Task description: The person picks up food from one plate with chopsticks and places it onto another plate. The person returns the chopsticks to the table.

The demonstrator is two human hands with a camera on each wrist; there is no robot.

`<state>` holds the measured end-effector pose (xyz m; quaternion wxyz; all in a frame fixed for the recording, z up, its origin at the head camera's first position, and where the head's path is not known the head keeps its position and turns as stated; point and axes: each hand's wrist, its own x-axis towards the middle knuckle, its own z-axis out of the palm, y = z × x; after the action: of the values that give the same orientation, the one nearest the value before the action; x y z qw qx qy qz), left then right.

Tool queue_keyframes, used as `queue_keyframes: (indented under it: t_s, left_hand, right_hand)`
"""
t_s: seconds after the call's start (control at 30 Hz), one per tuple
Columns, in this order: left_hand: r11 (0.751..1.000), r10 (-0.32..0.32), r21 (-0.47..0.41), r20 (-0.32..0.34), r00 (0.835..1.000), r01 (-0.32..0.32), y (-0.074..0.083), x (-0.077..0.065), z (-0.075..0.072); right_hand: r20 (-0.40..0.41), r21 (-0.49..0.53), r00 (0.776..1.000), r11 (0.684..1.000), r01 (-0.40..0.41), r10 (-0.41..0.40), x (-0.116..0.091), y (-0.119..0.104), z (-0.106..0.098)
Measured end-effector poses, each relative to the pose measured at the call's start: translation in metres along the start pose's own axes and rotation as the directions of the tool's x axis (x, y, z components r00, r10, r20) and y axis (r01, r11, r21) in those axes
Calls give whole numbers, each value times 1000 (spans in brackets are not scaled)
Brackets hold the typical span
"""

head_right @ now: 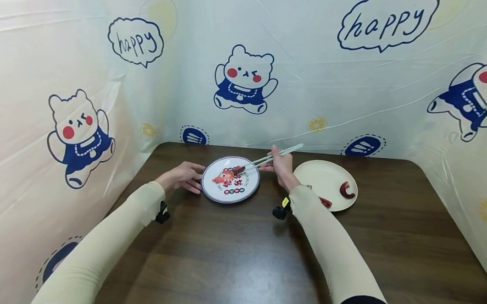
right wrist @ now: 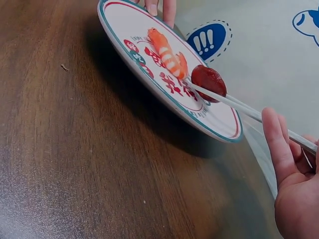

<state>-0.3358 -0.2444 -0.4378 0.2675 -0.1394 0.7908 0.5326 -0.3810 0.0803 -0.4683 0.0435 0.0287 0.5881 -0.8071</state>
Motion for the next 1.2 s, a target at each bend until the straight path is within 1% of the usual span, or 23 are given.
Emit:
queue_keyframes:
  t_s: [0.17,0.33,0.57,0.83,1.0,1.2]
  left_hand:
    - [1000,2,4,6,1000,-2,1,0,1]
    - [1000,13,7,9,1000,-13,2,-1,2]
    - [1000,12,8,15,1000,-12,3,-1,2]
    - [1000,12,-4,10,1000,-12,1,1,0]
    - [1000,16,6,17,1000,-16,1,1,0]
    - [1000,12,5,8,1000,-12,0,1,-1]
  right_hand:
    - [-15,-8,1000,1000,-2,2,-1,1,0]
    - [-18,-40,1000,999,-12,11,-3,0,1]
    - [-13,-18,1000,1000,-1,1,-2,0,0]
    - [31,-31,999,999,30,-29,-3,-2,2]
    - [57,-55,998,998,36,-33,-6,-5,2]
    - [84,-52,996,998,47,-42,-7,-7,2]
